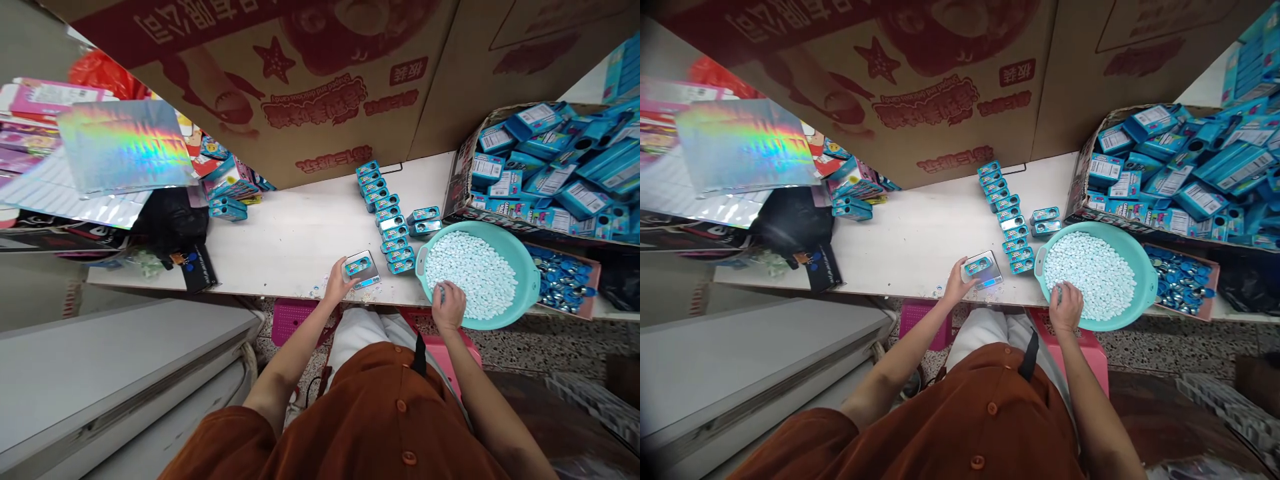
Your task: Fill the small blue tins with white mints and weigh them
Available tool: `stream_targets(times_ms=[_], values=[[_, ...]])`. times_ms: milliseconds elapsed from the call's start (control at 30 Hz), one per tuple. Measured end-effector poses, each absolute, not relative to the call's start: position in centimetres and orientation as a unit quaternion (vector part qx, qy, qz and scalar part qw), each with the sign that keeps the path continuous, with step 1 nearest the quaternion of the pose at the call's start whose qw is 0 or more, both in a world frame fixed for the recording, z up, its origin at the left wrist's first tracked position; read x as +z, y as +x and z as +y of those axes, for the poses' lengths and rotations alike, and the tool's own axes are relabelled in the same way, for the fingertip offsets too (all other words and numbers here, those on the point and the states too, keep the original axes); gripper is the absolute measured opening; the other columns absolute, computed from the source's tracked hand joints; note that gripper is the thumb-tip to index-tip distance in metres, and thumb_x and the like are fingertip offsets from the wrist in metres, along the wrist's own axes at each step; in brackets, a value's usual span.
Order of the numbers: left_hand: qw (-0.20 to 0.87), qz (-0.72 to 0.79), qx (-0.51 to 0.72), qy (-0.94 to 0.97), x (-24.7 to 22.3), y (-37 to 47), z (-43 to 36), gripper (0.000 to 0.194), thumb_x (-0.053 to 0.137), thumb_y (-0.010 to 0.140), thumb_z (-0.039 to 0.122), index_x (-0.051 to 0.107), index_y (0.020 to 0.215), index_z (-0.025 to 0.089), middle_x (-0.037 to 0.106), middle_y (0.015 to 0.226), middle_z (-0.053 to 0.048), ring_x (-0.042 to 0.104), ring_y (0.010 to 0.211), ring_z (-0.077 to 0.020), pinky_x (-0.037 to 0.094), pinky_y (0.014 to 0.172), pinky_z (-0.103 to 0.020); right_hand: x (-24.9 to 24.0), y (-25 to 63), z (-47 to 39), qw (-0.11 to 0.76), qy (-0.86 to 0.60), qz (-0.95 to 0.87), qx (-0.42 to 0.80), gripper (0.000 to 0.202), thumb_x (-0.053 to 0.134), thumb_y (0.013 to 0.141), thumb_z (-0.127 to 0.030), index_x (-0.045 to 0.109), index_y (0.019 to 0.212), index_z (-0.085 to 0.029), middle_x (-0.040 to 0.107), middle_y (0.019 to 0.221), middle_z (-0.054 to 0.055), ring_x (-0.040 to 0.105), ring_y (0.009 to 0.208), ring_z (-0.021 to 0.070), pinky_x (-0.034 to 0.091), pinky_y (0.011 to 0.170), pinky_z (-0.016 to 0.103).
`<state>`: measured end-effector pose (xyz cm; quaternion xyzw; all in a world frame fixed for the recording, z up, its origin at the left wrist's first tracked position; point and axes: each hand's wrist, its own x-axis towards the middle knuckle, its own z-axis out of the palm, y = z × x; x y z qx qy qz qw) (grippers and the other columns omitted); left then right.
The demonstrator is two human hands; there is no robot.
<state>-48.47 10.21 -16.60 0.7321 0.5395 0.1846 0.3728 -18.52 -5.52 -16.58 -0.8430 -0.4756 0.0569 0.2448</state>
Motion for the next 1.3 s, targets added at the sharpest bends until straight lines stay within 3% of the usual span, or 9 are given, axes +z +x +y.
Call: stream_targets(times_ms=[100, 600, 1100, 1300], values=[[0.336, 0.566, 0.174, 0.733, -16.3, -49.9, 8.8, 0.079, 0.071, 0.071, 0.039, 0.028, 0.134, 0.02, 0.043, 0.133, -0.014, 0.041, 0.127, -0.0262, 0.036, 0.105, -0.043, -16.7, -18.5, -5.5, 0.247, -0.845, -0.471, 0.06, 0.028, 0.043, 0.088, -0.033, 0.063, 0.098, -0.016, 0.06, 0.109, 0.015, 0.049, 0.106, 0.0269, 0.036, 0.092, 0.045], [0.357, 0.622, 0.132, 0.684, -16.5, -53.1, 0.8, 0.063, 0.065, 0.077, 0.037, 0.034, 0.129, 0.02, 0.047, 0.128, -0.013, 0.044, 0.123, -0.0262, 0.039, 0.102, -0.044, -16.9, -18.4, -5.6, 0.249, -0.839, -0.48, 0.06, 0.028, 0.044, 0.088, -0.033, 0.064, 0.096, -0.015, 0.06, 0.107, 0.015, 0.049, 0.104, 0.0261, 0.035, 0.093, 0.044], [0.333, 0.618, 0.147, 0.697, -16.0, -52.1, 3.3, 0.053, 0.061, 0.079, 0.037, 0.04, 0.125, 0.02, 0.05, 0.124, -0.012, 0.046, 0.12, -0.0256, 0.038, 0.102, -0.045, -16.9, -18.5, -5.6, 0.258, -0.839, -0.475, 0.06, 0.027, 0.043, 0.088, -0.031, 0.064, 0.096, -0.016, 0.061, 0.105, 0.014, 0.05, 0.104, 0.0259, 0.036, 0.091, 0.044], [0.325, 0.612, 0.163, 0.702, -16.0, -50.5, 5.1, 0.059, 0.064, 0.077, 0.039, 0.038, 0.127, 0.02, 0.05, 0.124, -0.013, 0.046, 0.119, -0.0259, 0.04, 0.099, -0.044, -16.8, -18.6, -5.6, 0.251, -0.839, -0.478, 0.066, 0.027, 0.044, 0.088, -0.031, 0.063, 0.096, -0.015, 0.061, 0.106, 0.015, 0.05, 0.105, 0.0251, 0.036, 0.093, 0.043]])
